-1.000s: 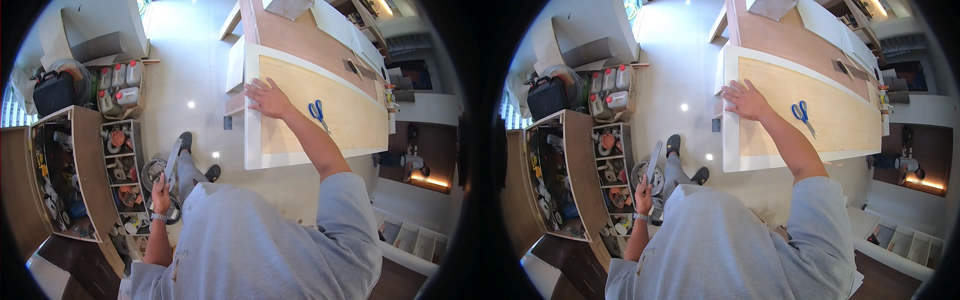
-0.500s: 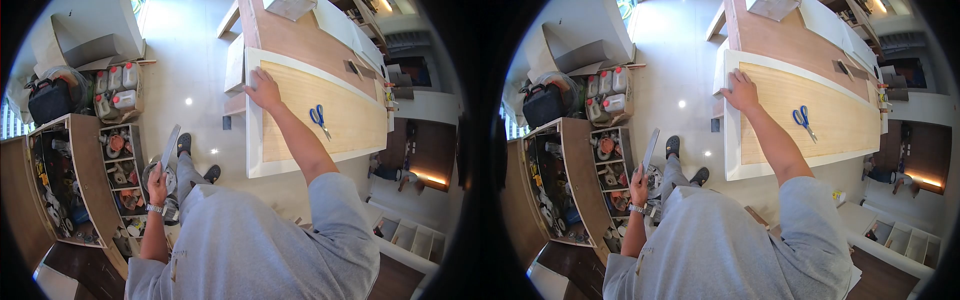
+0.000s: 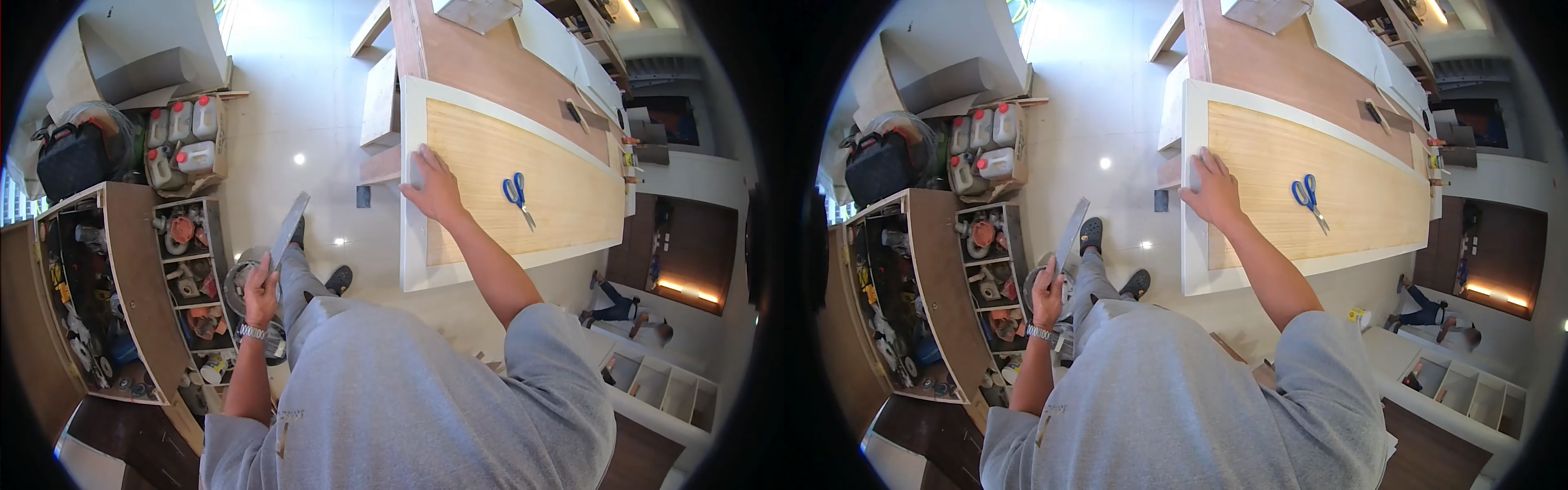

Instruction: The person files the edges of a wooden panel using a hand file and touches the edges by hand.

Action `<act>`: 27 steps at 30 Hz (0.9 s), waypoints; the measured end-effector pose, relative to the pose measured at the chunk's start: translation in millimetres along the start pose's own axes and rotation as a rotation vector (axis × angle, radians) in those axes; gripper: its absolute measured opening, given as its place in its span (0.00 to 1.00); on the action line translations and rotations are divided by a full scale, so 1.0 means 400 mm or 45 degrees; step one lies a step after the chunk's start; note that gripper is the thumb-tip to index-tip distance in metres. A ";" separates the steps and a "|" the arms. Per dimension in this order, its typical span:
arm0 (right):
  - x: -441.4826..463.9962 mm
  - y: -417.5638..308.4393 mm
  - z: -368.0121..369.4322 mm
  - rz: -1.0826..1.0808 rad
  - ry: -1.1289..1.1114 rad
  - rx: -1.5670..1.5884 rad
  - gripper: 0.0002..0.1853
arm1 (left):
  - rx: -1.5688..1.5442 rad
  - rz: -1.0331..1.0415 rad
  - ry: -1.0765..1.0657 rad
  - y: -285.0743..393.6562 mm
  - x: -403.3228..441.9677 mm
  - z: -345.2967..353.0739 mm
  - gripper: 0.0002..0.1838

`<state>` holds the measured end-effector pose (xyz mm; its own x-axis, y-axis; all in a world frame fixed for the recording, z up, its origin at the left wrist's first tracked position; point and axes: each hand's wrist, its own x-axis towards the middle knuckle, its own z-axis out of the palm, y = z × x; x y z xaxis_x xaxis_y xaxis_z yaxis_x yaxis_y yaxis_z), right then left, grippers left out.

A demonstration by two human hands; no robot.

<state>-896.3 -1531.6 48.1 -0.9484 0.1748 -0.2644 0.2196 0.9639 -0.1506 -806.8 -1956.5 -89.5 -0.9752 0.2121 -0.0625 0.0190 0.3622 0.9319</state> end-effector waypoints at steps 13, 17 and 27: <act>-0.022 0.042 0.140 0.167 0.391 0.138 0.31 | -0.360 0.087 -0.235 0.198 0.272 0.344 0.25; -0.037 0.014 0.121 0.205 0.383 0.077 0.35 | -0.396 0.115 -0.266 0.222 0.293 0.387 0.25; -0.037 -0.011 0.095 0.085 0.548 0.126 0.26 | -0.264 0.016 -0.055 0.064 0.189 0.256 0.26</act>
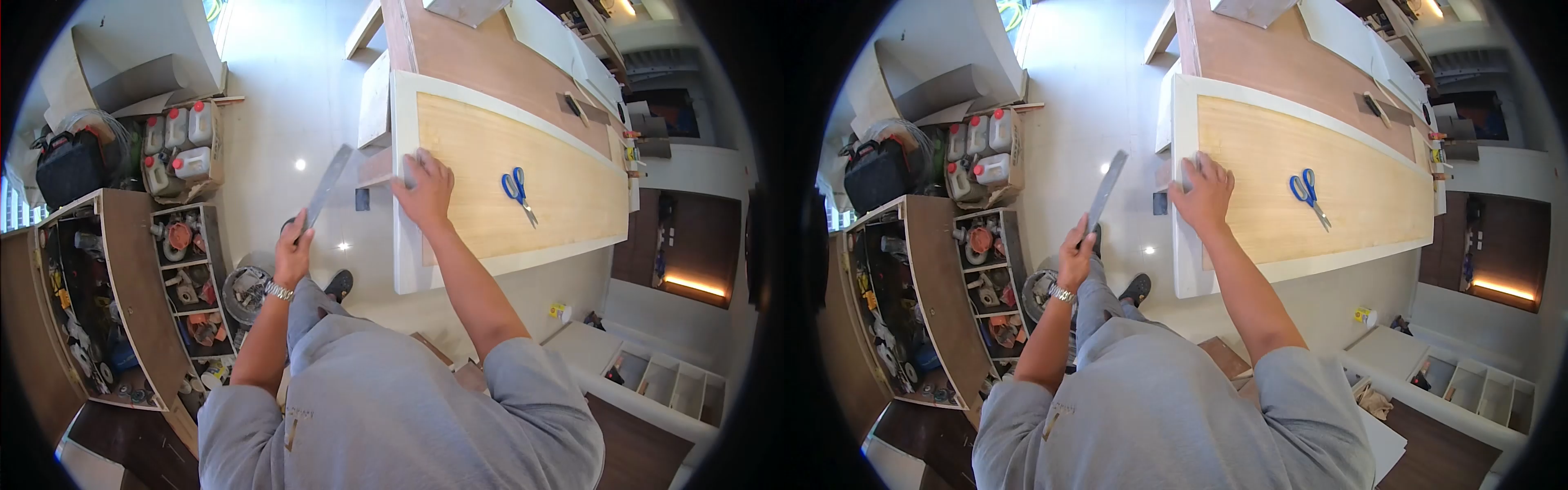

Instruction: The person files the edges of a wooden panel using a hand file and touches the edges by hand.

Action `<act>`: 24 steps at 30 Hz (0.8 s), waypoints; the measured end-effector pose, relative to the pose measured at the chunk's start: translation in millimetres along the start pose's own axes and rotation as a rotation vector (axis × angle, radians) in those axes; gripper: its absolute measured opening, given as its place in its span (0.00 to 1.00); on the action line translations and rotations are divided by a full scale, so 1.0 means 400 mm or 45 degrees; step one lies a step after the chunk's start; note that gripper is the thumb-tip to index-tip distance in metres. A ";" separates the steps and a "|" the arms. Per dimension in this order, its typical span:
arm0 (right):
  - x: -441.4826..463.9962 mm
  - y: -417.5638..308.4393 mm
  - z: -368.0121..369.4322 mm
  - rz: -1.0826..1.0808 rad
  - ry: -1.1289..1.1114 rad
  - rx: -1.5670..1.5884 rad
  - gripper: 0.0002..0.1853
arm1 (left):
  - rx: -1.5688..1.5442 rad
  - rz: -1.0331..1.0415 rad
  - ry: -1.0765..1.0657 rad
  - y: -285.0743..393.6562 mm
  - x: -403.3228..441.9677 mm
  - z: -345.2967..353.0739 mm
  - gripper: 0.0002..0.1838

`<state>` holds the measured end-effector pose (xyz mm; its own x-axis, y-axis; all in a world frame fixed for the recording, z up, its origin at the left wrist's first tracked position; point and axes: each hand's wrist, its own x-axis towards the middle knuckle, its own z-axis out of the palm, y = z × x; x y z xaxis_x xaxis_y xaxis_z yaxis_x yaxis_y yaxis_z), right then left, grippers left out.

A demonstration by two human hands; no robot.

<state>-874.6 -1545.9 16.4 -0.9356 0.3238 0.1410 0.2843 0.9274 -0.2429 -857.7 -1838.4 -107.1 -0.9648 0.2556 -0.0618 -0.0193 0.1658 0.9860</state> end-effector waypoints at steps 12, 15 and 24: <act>0.342 -0.019 0.023 0.323 -0.212 0.189 0.22 | 0.137 -0.476 0.185 -0.022 -0.185 -0.318 0.27; 0.375 -0.079 -0.023 0.411 -0.340 0.016 0.25 | 0.175 -0.565 0.199 -0.010 -0.191 -0.329 0.27; 0.449 0.014 0.026 0.300 -0.537 0.184 0.27 | 0.132 -0.257 0.163 -0.036 -0.125 -0.281 0.26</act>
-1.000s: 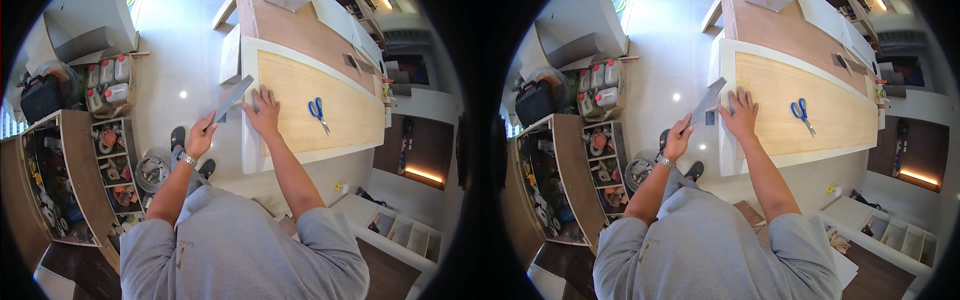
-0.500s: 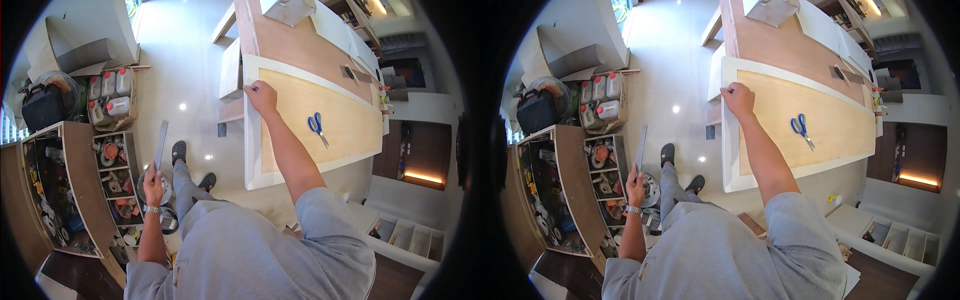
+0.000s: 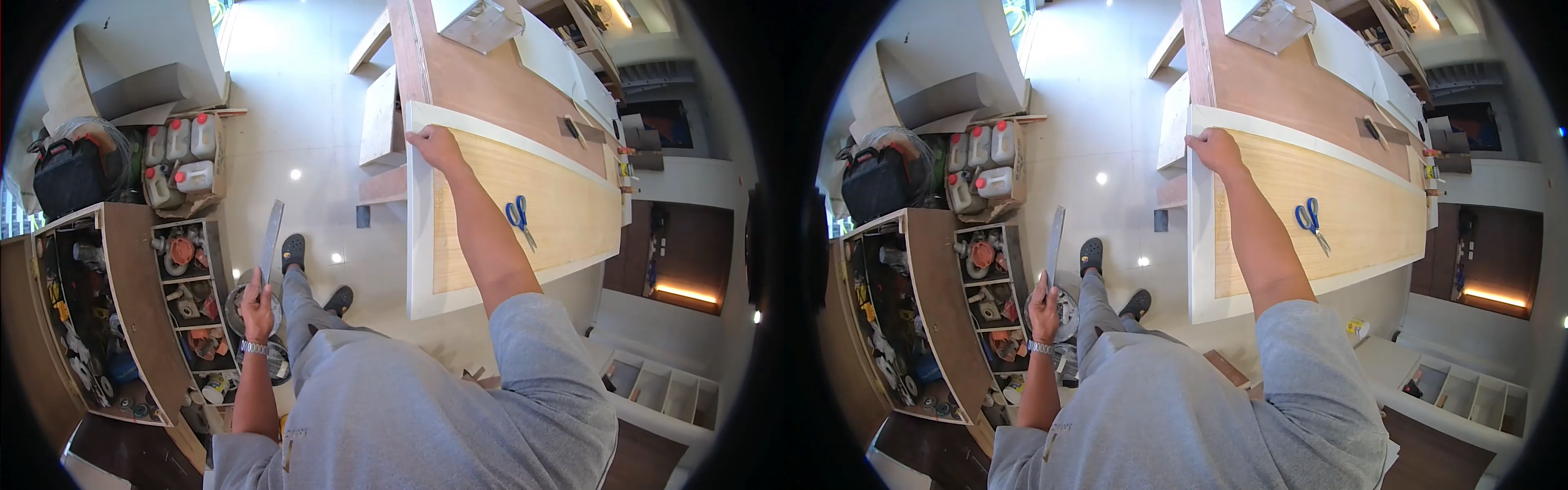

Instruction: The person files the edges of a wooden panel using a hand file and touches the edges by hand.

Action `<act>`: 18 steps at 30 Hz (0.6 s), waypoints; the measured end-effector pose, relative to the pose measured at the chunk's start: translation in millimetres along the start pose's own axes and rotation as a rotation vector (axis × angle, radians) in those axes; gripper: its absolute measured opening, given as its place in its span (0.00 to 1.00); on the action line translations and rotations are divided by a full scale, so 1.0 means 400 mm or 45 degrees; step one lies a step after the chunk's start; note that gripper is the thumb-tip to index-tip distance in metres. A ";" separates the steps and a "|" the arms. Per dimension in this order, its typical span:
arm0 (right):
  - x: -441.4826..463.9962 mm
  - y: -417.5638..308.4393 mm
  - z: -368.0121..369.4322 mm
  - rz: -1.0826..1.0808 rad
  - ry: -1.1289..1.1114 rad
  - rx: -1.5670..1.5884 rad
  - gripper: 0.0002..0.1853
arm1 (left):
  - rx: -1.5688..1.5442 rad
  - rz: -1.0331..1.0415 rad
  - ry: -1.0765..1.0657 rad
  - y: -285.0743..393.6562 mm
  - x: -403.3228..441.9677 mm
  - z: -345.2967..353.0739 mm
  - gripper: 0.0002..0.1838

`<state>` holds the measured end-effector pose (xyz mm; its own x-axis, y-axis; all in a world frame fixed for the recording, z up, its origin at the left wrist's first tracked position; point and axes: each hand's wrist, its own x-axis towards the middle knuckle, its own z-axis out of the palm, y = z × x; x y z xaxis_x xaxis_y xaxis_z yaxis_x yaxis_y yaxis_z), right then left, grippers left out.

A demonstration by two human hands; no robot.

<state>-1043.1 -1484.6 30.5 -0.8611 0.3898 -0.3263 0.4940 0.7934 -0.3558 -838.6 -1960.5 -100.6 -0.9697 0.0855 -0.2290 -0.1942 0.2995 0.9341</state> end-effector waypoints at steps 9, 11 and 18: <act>-0.087 -0.023 -0.003 0.054 0.076 -0.090 0.24 | -0.057 -0.087 -0.134 0.020 0.031 0.015 0.26; -0.078 -0.003 0.010 0.033 0.062 -0.024 0.25 | -0.041 -0.075 -0.151 0.027 0.029 0.010 0.26; -0.177 -0.004 0.021 -0.065 0.193 -0.099 0.26 | -0.031 0.054 -0.053 -0.001 -0.027 0.001 0.26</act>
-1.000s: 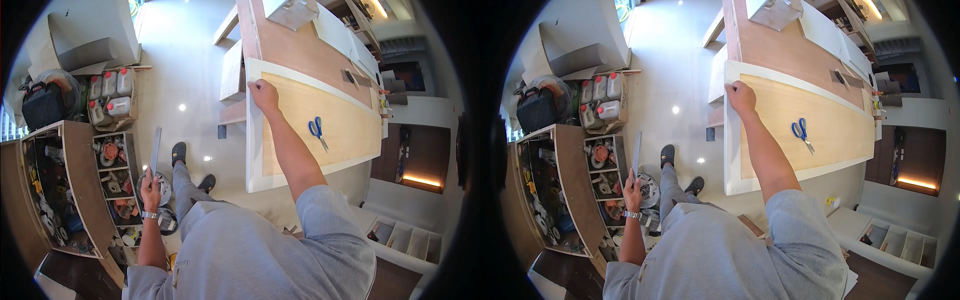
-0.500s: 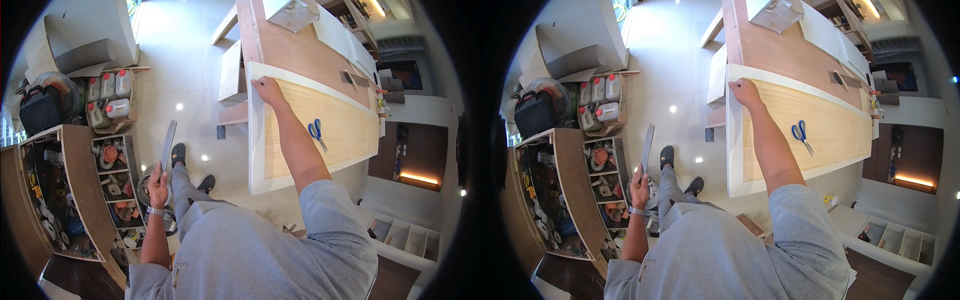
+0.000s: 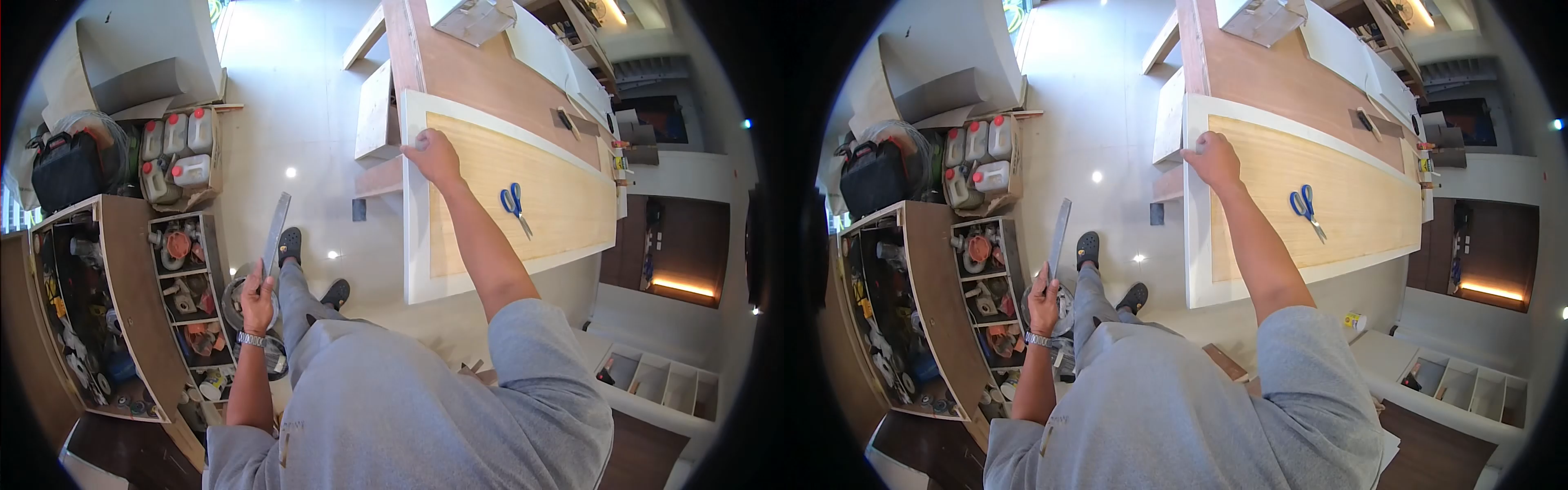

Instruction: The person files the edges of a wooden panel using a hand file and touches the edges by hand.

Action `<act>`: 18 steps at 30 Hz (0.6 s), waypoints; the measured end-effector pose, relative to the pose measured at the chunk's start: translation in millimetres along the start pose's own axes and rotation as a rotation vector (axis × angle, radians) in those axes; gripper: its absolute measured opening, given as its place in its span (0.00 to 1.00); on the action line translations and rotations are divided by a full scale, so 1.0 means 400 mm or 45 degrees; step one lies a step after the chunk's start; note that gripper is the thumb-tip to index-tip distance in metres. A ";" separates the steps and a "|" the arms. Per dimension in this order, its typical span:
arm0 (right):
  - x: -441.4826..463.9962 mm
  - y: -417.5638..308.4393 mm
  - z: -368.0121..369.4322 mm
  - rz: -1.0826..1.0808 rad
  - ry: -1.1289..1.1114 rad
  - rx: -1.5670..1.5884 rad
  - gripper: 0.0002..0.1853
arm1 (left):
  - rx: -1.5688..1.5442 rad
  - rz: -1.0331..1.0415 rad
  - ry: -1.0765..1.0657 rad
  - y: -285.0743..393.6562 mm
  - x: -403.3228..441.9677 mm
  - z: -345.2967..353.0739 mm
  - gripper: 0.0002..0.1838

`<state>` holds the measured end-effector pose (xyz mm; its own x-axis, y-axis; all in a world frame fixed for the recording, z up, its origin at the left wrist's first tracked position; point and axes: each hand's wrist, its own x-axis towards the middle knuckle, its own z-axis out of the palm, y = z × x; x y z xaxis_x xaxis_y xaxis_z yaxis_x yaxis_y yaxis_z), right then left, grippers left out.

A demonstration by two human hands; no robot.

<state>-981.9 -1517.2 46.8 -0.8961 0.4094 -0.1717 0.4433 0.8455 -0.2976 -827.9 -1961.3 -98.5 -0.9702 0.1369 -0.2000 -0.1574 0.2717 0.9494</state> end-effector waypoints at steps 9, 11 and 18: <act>-0.199 0.035 0.041 -0.246 0.098 -0.096 0.28 | -0.002 -0.055 0.011 0.022 -0.074 -0.015 0.26; -0.264 0.048 0.047 -0.287 0.090 -0.080 0.28 | 0.051 -0.049 0.015 0.034 -0.089 -0.017 0.26; -0.489 0.102 0.075 -0.374 0.063 -0.038 0.31 | 0.019 -0.021 -0.010 0.035 -0.142 -0.002 0.27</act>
<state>-788.0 -1573.2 40.2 -0.9862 0.1615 -0.0363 0.1649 0.9395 -0.3002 -775.0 -1966.2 -73.8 -0.9660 0.1397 -0.2178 -0.1706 0.2886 0.9421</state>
